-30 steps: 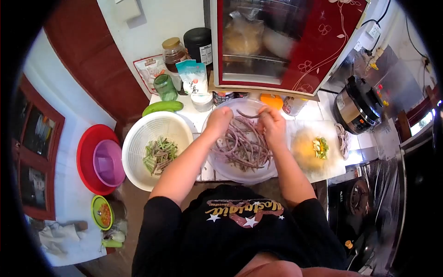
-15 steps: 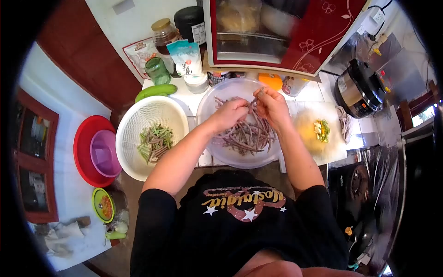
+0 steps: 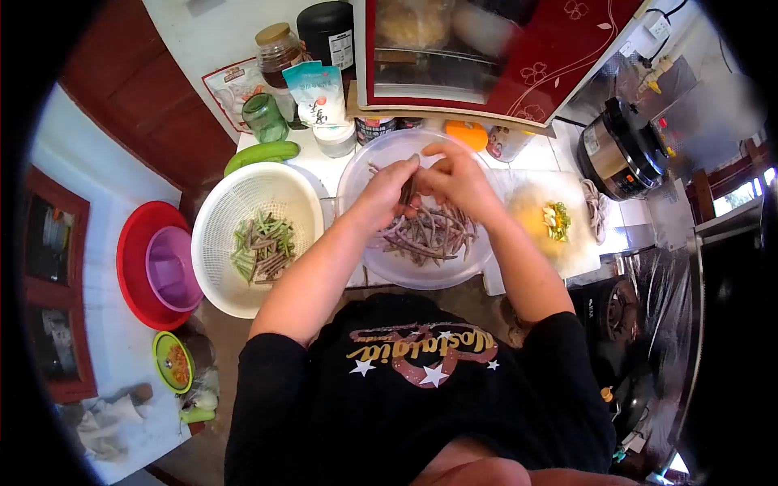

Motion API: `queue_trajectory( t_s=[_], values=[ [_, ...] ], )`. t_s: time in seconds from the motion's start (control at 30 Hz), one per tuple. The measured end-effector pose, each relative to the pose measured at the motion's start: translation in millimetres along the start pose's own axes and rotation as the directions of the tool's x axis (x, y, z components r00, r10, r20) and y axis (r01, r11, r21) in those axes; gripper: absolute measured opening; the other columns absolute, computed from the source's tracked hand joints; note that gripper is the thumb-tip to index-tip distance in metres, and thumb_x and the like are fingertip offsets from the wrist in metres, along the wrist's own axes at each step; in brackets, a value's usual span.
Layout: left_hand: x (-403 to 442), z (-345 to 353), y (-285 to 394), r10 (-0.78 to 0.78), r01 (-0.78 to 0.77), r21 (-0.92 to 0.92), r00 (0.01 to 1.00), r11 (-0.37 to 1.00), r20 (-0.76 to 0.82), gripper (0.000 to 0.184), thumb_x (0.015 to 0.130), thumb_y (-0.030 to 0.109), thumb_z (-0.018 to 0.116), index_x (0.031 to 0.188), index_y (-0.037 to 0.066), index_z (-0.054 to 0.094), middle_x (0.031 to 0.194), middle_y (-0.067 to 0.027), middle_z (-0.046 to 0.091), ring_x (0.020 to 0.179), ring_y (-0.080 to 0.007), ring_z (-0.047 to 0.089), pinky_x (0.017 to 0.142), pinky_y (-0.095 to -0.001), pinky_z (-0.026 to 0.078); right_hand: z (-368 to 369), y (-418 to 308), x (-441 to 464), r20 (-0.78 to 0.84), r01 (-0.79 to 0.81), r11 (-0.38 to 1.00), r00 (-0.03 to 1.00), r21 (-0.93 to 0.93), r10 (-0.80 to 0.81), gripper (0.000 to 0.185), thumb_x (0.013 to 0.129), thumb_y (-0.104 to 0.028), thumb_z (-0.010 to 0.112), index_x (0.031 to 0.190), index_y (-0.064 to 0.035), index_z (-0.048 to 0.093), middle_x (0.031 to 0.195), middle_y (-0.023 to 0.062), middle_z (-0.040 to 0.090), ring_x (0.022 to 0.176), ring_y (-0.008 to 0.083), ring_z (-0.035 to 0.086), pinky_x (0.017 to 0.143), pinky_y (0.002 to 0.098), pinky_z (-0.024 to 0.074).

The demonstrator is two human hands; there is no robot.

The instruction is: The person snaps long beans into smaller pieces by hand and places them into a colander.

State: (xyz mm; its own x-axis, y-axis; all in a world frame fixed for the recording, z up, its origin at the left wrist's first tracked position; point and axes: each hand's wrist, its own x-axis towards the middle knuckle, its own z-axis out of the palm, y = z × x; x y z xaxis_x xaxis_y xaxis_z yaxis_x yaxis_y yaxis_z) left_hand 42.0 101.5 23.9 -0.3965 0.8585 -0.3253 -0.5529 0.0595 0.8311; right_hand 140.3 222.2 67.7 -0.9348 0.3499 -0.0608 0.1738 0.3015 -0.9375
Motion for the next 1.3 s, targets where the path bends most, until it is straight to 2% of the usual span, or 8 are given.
queue_trajectory(
  t_s=[0.07, 0.13, 0.23, 0.4, 0.77, 1.03, 1.1, 1.3],
  values=[
    [5, -12, -15, -0.004, 0.003, -0.035, 1.0, 0.999, -0.021, 0.017, 0.088, 0.028, 0.047, 0.091, 0.011, 0.05, 0.067, -0.0007, 0.054, 0.053, -0.0112, 0.048, 0.043, -0.0242, 0.039, -15, 25, 8, -0.061, -0.071, 0.997, 0.996, 0.013, 0.071, 0.022, 0.077, -0.02, 0.061, 0.085, 0.0005, 0.058, 0.067, 0.0103, 0.061, 0.059, 0.0202, 0.058, 0.054, 0.0308, 0.0453],
    [6, -22, -24, 0.045, -0.043, -0.087, 0.999, 0.995, 0.015, 0.01, 0.084, 0.02, 0.054, 0.087, 0.011, 0.052, 0.063, 0.0002, 0.051, 0.051, -0.0101, 0.045, 0.042, -0.0243, 0.035, -28, 73, 11, 0.158, 0.162, 0.654, 0.985, -0.739, -0.065, 0.022, 0.073, -0.025, 0.062, 0.081, -0.0043, 0.061, 0.07, 0.0108, 0.062, 0.062, 0.0276, 0.059, 0.057, 0.0346, 0.0472],
    [6, -32, -38, -0.004, -0.006, -0.264, 0.999, 0.964, -0.036, 0.009, 0.081, 0.015, 0.058, 0.086, 0.01, 0.052, 0.06, 0.0003, 0.049, 0.049, -0.0099, 0.044, 0.042, -0.0259, 0.034, -30, 93, -17, 0.258, 0.099, 0.498, 0.93, -0.861, 0.262, 0.024, 0.068, -0.029, 0.061, 0.078, -0.0076, 0.062, 0.076, 0.012, 0.062, 0.071, 0.0321, 0.059, 0.064, 0.0381, 0.0476],
    [-2, -3, -64, -0.22, 0.201, -0.189, 0.972, 0.961, -0.08, 0.011, 0.082, 0.017, 0.056, 0.085, 0.007, 0.052, 0.064, -0.0033, 0.055, 0.048, -0.0115, 0.045, 0.042, -0.0274, 0.035, -38, 85, -33, 0.064, -0.127, 0.749, 0.973, -0.651, 0.22, 0.022, 0.069, -0.028, 0.06, 0.078, -0.0078, 0.062, 0.082, 0.0134, 0.062, 0.081, 0.0301, 0.059, 0.072, 0.0404, 0.0462],
    [-2, 5, -78, -0.349, 0.335, -0.156, 0.935, 0.929, -0.068, 0.018, 0.086, 0.022, 0.05, 0.096, 0.007, 0.054, 0.085, -0.0095, 0.064, 0.06, -0.0135, 0.055, 0.048, -0.0291, 0.044, -14, 88, -46, -0.037, -0.042, 0.657, 0.999, -0.753, 0.02, 0.015, 0.071, -0.019, 0.058, 0.077, -0.0049, 0.057, 0.076, 0.0167, 0.06, 0.072, 0.0352, 0.058, 0.064, 0.0425, 0.0456],
    [-22, 37, -70, -0.126, 0.161, -0.286, 0.982, 0.944, 0.137, 0.021, 0.087, 0.019, 0.051, 0.106, 0.01, 0.054, 0.09, -0.0022, 0.061, 0.065, -0.0103, 0.055, 0.058, -0.0271, 0.046, 7, 49, -98, -0.289, -0.039, 0.826, 0.945, -0.562, -0.152, 0.012, 0.071, -0.011, 0.06, 0.075, -0.0035, 0.052, 0.073, 0.0157, 0.058, 0.067, 0.0337, 0.057, 0.057, 0.0397, 0.045],
    [-25, 45, -69, -0.095, 0.145, -0.345, 0.983, 0.927, 0.157, 0.022, 0.087, 0.018, 0.051, 0.106, 0.009, 0.053, 0.088, -0.002, 0.061, 0.064, -0.01, 0.054, 0.058, -0.0264, 0.045, 11, 49, -105, -0.336, 0.046, 0.83, 0.901, -0.555, -0.274, 0.015, 0.071, -0.006, 0.065, 0.08, -0.0014, 0.054, 0.068, 0.0123, 0.055, 0.054, 0.0188, 0.053, 0.052, 0.0282, 0.0426],
    [-32, 52, -62, 0.08, -0.051, -0.169, 0.981, 0.984, 0.174, 0.026, 0.086, 0.011, 0.049, 0.11, 0.003, 0.051, 0.082, -0.0032, 0.059, 0.063, -0.0097, 0.054, 0.054, -0.025, 0.046, 1, 51, -116, -0.311, 0.015, 0.992, 0.949, -0.125, -0.053, 0.017, 0.072, -0.004, 0.065, 0.088, -0.0015, 0.059, 0.068, 0.0086, 0.057, 0.056, 0.0153, 0.053, 0.054, 0.0263, 0.0437]
  ],
)
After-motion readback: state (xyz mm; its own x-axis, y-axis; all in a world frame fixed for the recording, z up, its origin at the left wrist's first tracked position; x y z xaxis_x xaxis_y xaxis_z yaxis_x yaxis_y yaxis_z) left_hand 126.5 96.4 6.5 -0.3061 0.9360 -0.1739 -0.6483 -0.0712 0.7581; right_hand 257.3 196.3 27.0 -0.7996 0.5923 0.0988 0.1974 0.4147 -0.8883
